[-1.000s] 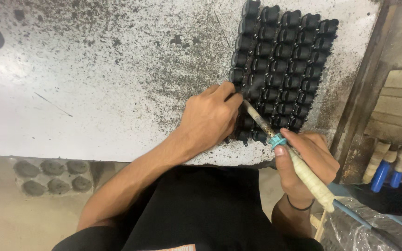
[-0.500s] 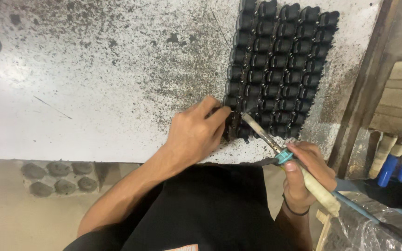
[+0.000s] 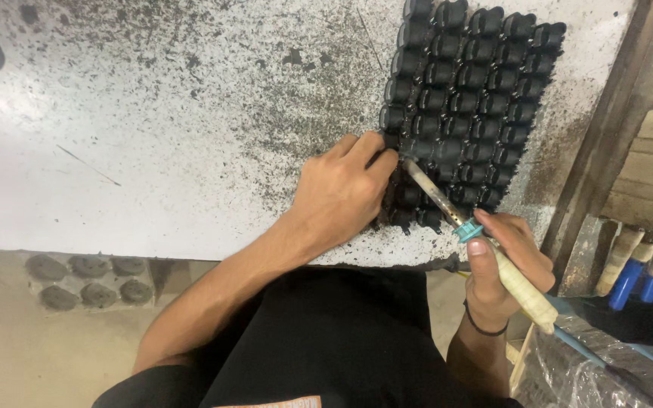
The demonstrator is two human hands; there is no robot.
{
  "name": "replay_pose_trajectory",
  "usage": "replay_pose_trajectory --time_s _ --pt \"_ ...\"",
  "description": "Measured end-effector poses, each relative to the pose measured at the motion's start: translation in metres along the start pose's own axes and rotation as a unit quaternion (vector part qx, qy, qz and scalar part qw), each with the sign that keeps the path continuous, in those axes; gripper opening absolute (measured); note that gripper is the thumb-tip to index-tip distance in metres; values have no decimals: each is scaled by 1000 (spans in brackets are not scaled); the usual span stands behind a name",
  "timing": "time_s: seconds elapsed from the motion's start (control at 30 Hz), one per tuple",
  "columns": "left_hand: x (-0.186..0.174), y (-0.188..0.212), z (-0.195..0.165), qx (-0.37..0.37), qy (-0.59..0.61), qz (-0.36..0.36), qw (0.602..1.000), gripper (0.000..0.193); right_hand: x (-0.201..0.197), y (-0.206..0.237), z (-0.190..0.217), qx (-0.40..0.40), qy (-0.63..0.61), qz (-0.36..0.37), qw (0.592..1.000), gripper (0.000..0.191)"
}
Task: The person solders small black electronic components arranged in a grid on a workbench, holding each component steady with one hand while applying a soldering iron with the other, working through the components one at a time. A pile of unsoldered components sits nearby on the bench.
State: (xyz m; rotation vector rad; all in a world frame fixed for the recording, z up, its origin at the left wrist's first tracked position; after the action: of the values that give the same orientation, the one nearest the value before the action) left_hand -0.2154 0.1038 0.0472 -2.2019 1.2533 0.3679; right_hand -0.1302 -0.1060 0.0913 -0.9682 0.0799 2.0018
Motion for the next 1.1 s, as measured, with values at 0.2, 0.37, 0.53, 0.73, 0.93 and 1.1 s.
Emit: replay_pose_trajectory --time_s 0.2,0.37,0.53,0.73,0.93,1.1 --pt "2 2 2 2 8 13 1000 19 -4 -9 19 -71 67 42 994 32" --pt "-4 4 -1 10 13 -36 999 23 -10 -14 26 -51 54 42 996 29" --pt "-4 7 -4 8 18 -39 999 19 -14 -13 28 -39 48 41 997 31" --pt "-11 6 -12 30 28 -83 996 16 -19 -8 27 -35 33 32 998 32" --pt "-18 5 -29 8 37 -108 993 14 -94 29 -15 31 -66 -123 990 32" --pt "-1 2 -61 5 2 -104 995 10 -170 102 -129 238 -328 -289 867 44"
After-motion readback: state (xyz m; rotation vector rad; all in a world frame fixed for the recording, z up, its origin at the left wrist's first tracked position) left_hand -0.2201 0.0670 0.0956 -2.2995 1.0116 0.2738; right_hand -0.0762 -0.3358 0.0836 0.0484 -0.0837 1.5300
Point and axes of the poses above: each hand's wrist, its own y-axis away from the middle knuckle, its own x-axis out of the palm, z = x × y, the point moved 5 cm from there along -y, towards the middle knuckle, and after that the axes turned 8 degrees about y, right-handed, at the moved point
